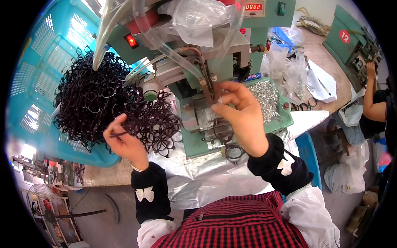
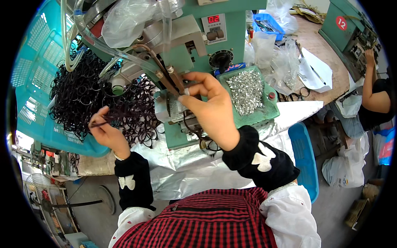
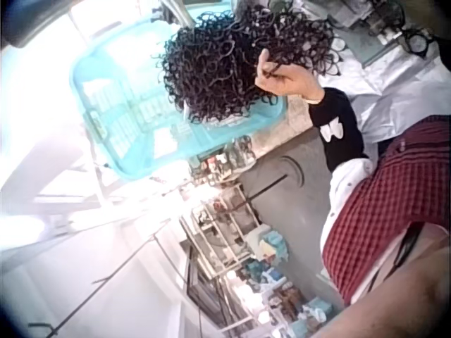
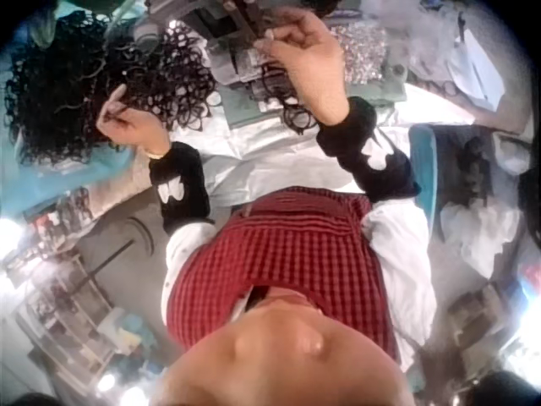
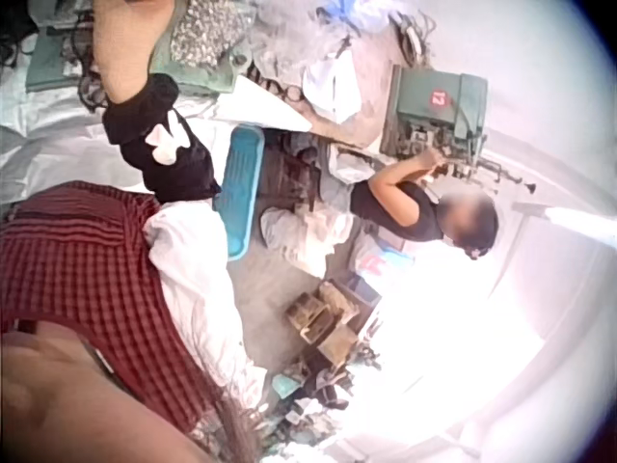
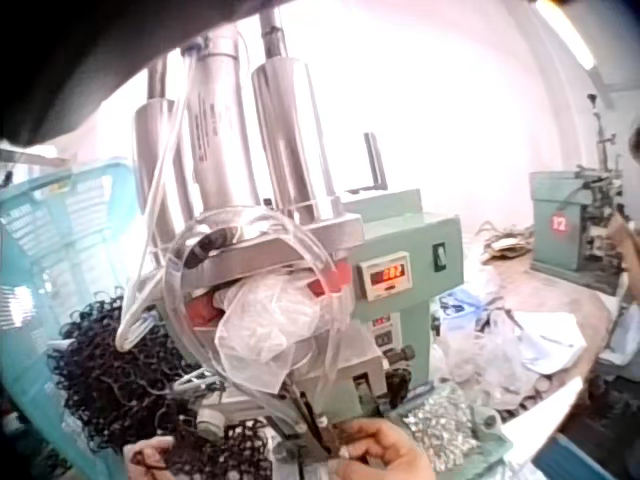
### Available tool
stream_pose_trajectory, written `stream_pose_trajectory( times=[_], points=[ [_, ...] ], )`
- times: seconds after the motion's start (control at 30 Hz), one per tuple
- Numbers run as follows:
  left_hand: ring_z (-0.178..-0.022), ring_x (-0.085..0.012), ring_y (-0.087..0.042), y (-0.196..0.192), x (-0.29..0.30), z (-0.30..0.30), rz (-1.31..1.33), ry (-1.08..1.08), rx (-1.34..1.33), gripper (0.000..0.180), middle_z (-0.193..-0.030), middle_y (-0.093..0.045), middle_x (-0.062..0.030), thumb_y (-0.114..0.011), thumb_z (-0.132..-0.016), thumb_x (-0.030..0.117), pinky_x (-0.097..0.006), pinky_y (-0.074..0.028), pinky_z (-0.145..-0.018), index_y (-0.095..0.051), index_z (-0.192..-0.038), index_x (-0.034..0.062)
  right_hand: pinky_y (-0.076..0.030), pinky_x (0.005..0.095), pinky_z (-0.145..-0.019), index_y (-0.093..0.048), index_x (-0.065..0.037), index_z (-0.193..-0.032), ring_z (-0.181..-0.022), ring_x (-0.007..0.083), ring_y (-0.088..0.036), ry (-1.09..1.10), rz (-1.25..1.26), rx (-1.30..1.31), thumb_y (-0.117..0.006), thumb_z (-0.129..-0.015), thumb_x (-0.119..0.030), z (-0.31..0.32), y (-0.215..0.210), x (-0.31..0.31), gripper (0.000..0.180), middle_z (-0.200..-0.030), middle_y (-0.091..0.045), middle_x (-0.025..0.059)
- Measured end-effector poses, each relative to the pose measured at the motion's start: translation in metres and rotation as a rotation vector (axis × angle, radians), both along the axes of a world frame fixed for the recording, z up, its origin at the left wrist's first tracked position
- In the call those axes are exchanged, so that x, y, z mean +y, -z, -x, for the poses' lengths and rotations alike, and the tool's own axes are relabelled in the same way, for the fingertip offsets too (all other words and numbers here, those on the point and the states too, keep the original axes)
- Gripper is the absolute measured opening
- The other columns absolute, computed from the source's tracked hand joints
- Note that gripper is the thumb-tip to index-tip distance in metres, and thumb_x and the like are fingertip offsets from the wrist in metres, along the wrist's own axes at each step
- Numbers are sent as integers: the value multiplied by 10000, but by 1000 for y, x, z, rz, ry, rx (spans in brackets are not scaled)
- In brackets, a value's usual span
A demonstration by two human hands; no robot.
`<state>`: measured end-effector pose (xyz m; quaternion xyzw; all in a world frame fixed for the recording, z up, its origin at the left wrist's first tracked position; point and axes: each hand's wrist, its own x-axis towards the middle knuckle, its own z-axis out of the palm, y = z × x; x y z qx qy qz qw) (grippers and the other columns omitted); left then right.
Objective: The person assembles eyeglasses by inserting small metal components into black frames using a press machine. They repeatedly pick frames from a basket, place them in the machine, add metal parts, and operate the press. Finished frames are placed on the table.
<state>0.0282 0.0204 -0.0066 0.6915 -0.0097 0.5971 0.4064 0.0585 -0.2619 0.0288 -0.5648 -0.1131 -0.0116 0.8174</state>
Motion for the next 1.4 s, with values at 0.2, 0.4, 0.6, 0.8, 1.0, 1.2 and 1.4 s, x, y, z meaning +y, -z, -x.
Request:
stream_pose_trajectory(
  times=[0.2, 0.4, 0.6, 0.8, 1.0, 1.2, 1.4],
  points=[
    [-724, -344, -567, 63, 12, 35, -302, -206, 858, 186, -786, -628, -118, -655, -939, 208, -432, -445, -662, -623, -895, 31, -464, 210, -772, -560, 31, -1211, -829, 71, -596, 64, -141, 6, -681, -810, 71, 9, 1, 18, 421, -888, -649, 22],
    [-662, -156, -544, 4, -8, 29, -392, -278, 357, 166, -784, -593, -53, -638, -978, 133, -313, -429, -604, -604, -853, 28, -454, 205, -762, -548, 25, -1225, -816, 70, -594, 31, -164, 44, -660, -835, 75, 6, 3, 11, 409, -868, -633, 2],
    [-690, -150, -607, -92, -92, 53, -166, 545, -81, 228, -879, -638, -151, -603, -990, 114, -254, -518, -636, -466, -1149, 25, -455, 210, -774, -538, 35, -1239, -810, 72, -593, 11, -193, 93, -664, -825, 83, 7, 0, 11, 435, -859, -626, -2],
    [-801, -86, -627, -99, -96, 11, 76, 530, 142, 236, -935, -693, -82, -683, -919, -21, -200, -491, -696, -588, -1135, -37, -468, 232, -825, -532, 48, -1252, -849, 101, -625, -13, -187, 120, -652, -828, 97, 7, -2, 9, 443, -924, -673, 32],
    [-714, -98, -646, -93, -101, 52, 337, 997, 350, 204, -866, -696, -93, -589, -992, 63, -213, -490, -612, -528, -1182, 20, -465, 310, -969, -592, 11, -1262, -1122, 174, -624, -71, 221, -187, -664, -843, 13, 24, -13, -26, 425, -1120, -695, 100],
    [-466, -137, -523, -70, -136, 61, 846, 1383, 1290, 360, -688, -636, -124, -429, -1065, 326, -234, -375, -399, -534, -1192, 5, -469, 445, -980, -696, -35, -925, -1171, 382, -581, 681, 1314, -561, -726, -767, -72, -23, 86, -113, 165, -1150, -655, 180],
    [-420, -126, -471, -53, -143, 50, 986, 1221, 1263, 358, -651, -626, -104, -411, -1056, 308, -239, -346, -388, -586, -1164, 15, -480, 435, -901, -668, -48, -877, -1065, 369, -593, 635, 1061, -462, -716, -769, -86, -33, 70, -106, 124, -1082, -650, 165]
  ],
)
